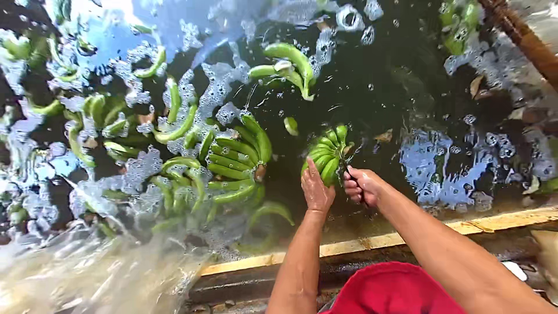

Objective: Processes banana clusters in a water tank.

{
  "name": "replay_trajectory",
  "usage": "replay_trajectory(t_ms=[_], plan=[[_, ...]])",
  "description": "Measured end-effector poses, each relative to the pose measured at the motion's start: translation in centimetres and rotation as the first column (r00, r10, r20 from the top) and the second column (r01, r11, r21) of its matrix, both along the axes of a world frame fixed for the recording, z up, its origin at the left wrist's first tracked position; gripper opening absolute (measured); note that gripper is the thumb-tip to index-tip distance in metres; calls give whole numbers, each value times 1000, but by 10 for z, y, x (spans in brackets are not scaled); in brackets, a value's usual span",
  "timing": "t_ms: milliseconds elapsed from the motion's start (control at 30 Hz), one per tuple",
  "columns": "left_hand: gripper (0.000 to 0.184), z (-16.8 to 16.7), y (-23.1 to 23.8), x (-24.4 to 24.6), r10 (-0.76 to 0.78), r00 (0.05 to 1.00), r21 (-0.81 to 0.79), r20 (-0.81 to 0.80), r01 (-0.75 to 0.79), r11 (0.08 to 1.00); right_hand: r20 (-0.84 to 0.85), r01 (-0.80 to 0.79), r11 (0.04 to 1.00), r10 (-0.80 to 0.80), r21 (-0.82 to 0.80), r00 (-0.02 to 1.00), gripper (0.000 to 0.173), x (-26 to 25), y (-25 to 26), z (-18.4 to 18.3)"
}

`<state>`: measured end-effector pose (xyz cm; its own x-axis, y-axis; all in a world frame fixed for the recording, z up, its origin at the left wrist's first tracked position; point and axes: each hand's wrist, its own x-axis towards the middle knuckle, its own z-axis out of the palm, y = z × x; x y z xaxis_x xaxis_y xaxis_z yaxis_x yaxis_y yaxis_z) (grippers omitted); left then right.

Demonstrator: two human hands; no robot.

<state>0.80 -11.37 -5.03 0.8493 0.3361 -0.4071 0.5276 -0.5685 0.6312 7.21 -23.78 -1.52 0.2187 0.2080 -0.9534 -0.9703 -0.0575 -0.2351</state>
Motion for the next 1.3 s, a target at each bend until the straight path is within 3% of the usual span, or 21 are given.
replay_trajectory(t_ms=[67, 133, 200, 267, 367, 433, 500, 567, 667, 767, 867, 967, 1133, 1233, 1300], plan=[[108, -6, 11, -9, 157, 985, -168, -67, -166, 972, 4, 78, 983, -80, 169, 997, 45, -6, -18, 9], [104, -16, 12, -17, 403, 907, -414, -123, -415, 810, 111, 148, 983, -160, 112, 981, 45, 5, -39, 3], [91, -24, 2, -40, 532, 817, -546, -224, -557, 625, 202, 162, 986, -150, -45, 968, 42, 15, -68, -13], [79, -22, -6, -72, 459, 821, -565, -340, -569, 597, 199, 180, 954, -133, -239, 971, 37, 10, -100, -36], [68, -16, 2, -102, 213, 835, -573, -507, -511, 641, 163, 298, 805, -249, -513, 955, 28, -14, -144, -70], [61, -18, 16, -104, 302, 775, -546, -556, -614, 571, 165, 316, 717, -275, -621, 947, 30, -30, -154, -72], [57, -28, 31, -94, 473, 687, -526, -552, -727, 442, 132, 185, 740, -130, -647, 983, 34, -38, -146, -57], [54, -46, 43, -87, 547, 645, -551, -534, -756, 354, 118, -26, 813, 116, -581, 986, 40, -42, -128, -35], [54, -62, 38, -90, 560, 579, -567, -592, -793, 220, 128, -362, 789, 479, -496, 868, 48, -54, -98, -15], [50, -57, 22, -98, 511, 509, -522, -693, -843, 131, 199, -529, 690, 682, -494, 703, 48, -68, -80, -15], [48, -44, 9, -104, 397, 488, -491, -777, -865, 102, 144, -600, 577, 776, -554, 614, 48, -75, -73, -19], [39, -33, -3, -99, 269, 545, -532, -794, -837, 126, 56, -615, 479, 815, -627, 577, 47, -71, -66, -13], [37, -16, -35, -79, 277, 516, -544, -811, -838, -33, -45, -602, 380, 820, -702, 570, 48, -56, -71, -10], [40, -11, -56, -66, 333, 484, -536, -809, -840, -83, -70, -587, 371, 802, -720, 593, 49, -47, -75, -15], [43, -13, -64, -60, 375, 475, -539, -796, -838, -82, -28, -582, 457, 771, -672, 637, 49, -47, -76, -18]])
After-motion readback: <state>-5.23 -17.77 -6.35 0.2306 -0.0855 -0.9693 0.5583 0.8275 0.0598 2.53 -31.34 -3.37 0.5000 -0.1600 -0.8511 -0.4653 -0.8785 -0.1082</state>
